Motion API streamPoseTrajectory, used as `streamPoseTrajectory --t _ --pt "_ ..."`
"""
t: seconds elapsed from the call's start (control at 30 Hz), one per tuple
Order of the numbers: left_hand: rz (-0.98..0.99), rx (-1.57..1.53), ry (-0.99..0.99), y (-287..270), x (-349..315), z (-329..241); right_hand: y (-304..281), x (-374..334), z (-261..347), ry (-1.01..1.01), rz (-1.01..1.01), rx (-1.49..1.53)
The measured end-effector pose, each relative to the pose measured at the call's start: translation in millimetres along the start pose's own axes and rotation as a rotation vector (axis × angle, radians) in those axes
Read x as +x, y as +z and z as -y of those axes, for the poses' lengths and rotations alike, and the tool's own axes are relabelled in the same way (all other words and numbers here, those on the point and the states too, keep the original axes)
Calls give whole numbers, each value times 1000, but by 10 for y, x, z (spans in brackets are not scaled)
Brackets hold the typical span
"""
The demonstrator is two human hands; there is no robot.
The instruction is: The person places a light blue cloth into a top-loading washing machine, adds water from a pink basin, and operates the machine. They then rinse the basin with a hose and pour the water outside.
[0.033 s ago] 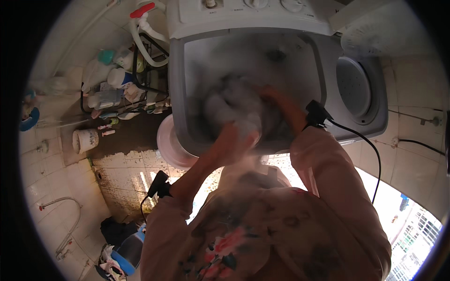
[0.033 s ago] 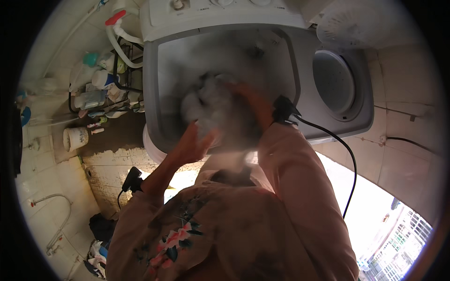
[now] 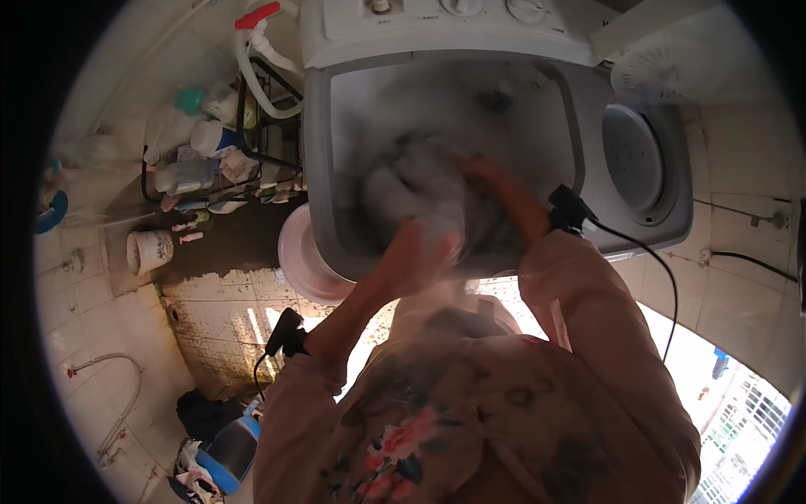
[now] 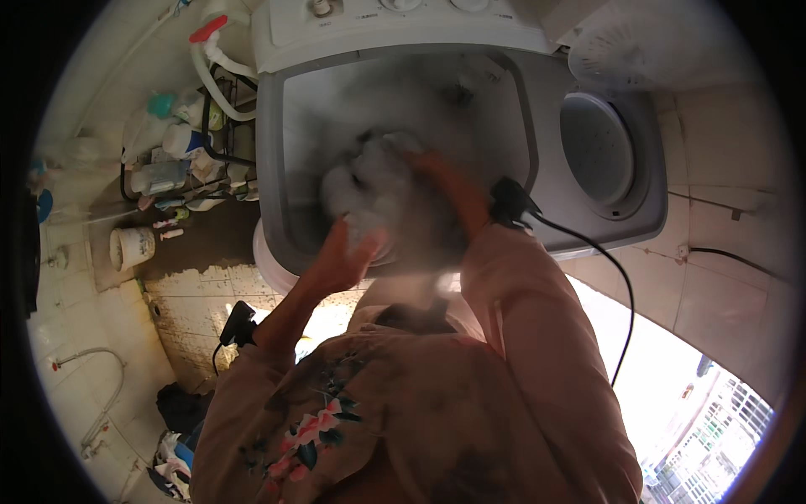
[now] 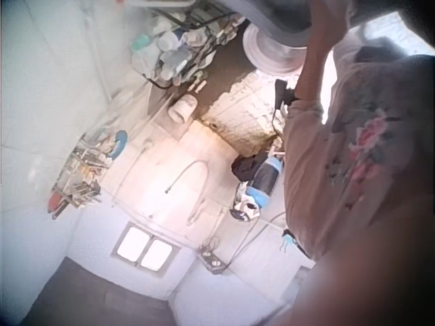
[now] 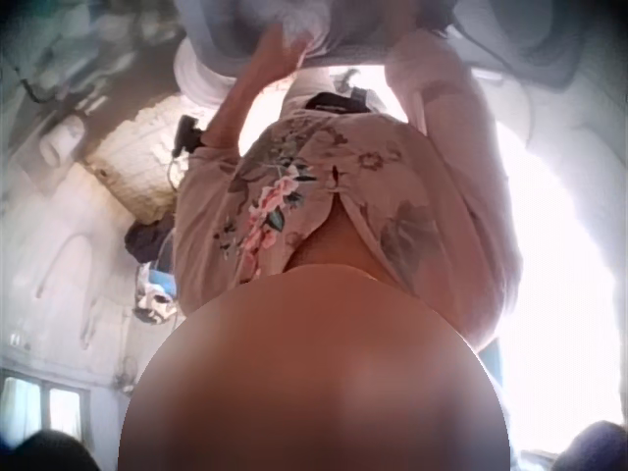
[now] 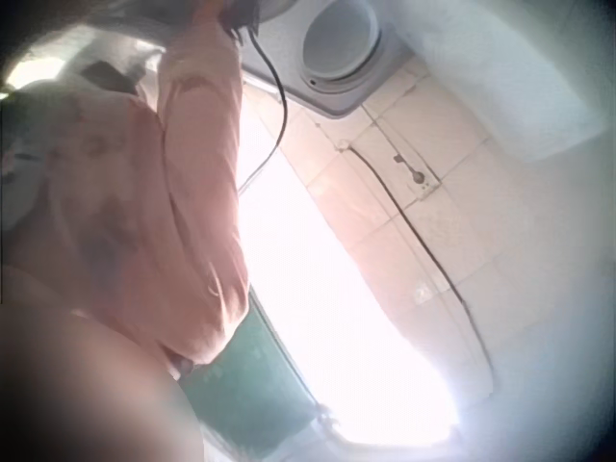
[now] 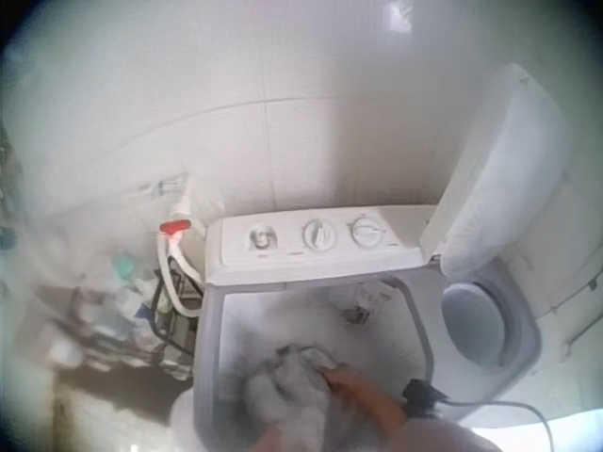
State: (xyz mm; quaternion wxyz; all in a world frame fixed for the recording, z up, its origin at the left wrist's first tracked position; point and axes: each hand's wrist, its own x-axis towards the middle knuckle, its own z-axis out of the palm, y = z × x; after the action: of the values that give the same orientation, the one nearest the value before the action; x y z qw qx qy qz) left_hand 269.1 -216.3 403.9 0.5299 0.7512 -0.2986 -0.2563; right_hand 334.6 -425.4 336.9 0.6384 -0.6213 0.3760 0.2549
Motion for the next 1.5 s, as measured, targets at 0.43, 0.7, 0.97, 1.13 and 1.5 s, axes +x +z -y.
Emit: streamPoseTrajectory --t 0.43,0.7,0.97,1.13,1.5 --pt "-771 -528 238 -893 219 -1694 -819 -2044 1088 -740 328 -172" --pt "-482 179 117 -1609 1032 -1450 -780 -2726 1323 -828 54 162" --pt "343 673 -204 -149 540 156 -758 -2262 973 -698 -79 398" --pt "68 383 -70 438 1026 536 -864 -2411 874 -731 -297 419" --pt "-689 -667 277 -747 1034 -912 -1884 -2933 1183 -1267 -484 130"
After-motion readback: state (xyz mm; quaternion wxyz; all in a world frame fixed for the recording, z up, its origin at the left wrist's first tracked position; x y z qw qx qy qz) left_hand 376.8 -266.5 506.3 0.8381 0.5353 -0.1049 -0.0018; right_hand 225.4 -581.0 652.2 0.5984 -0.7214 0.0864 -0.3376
